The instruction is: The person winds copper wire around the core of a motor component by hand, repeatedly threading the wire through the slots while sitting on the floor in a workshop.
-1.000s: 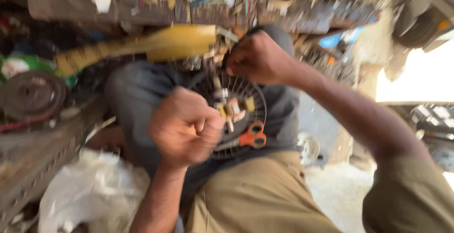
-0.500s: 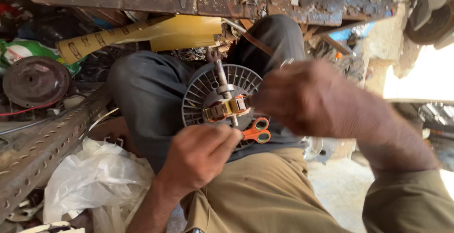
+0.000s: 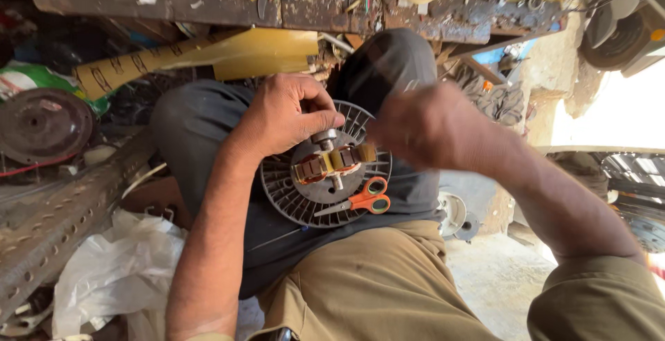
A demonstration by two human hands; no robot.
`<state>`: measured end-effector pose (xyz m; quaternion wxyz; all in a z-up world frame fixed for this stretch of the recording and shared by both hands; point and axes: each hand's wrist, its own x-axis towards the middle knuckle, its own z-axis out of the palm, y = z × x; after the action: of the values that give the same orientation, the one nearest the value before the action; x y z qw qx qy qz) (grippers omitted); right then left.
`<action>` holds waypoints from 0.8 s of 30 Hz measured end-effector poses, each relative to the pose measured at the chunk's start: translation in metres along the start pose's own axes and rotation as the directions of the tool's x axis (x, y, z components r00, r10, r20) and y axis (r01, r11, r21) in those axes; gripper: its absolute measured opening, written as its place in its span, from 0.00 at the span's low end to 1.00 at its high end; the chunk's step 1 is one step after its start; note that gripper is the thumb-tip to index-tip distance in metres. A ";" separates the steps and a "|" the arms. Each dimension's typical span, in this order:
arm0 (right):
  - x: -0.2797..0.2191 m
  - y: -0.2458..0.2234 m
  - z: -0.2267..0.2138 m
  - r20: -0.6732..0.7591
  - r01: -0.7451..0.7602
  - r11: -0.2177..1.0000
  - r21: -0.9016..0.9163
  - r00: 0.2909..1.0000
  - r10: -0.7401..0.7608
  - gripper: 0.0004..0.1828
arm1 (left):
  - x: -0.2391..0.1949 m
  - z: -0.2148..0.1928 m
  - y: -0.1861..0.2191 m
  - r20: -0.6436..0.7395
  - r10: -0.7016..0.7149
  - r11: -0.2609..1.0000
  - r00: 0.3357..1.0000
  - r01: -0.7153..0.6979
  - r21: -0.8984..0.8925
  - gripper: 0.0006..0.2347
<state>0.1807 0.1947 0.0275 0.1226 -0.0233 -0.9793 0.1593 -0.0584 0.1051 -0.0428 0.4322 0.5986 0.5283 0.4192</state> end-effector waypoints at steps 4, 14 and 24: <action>0.001 -0.033 -0.004 0.234 -0.016 0.999 -0.049 0.972 0.027 0.07 | -0.009 -0.010 -0.005 0.117 0.079 0.996 0.990 -0.084 0.038 0.05; -0.013 -0.010 0.004 -0.076 -0.165 0.975 -0.148 0.985 0.155 0.04 | -0.015 0.007 0.007 -0.159 0.040 0.999 0.986 -0.040 0.005 0.07; 0.000 0.010 -0.004 -0.296 -0.319 0.902 0.292 0.866 0.402 0.04 | -0.044 0.016 0.067 -0.258 0.111 0.993 0.960 -0.098 0.063 0.18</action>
<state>0.1817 0.2054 0.0282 0.2642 -0.2203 -0.8942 0.2866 -0.0289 0.0560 0.0154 0.3213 0.5757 0.5586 0.5032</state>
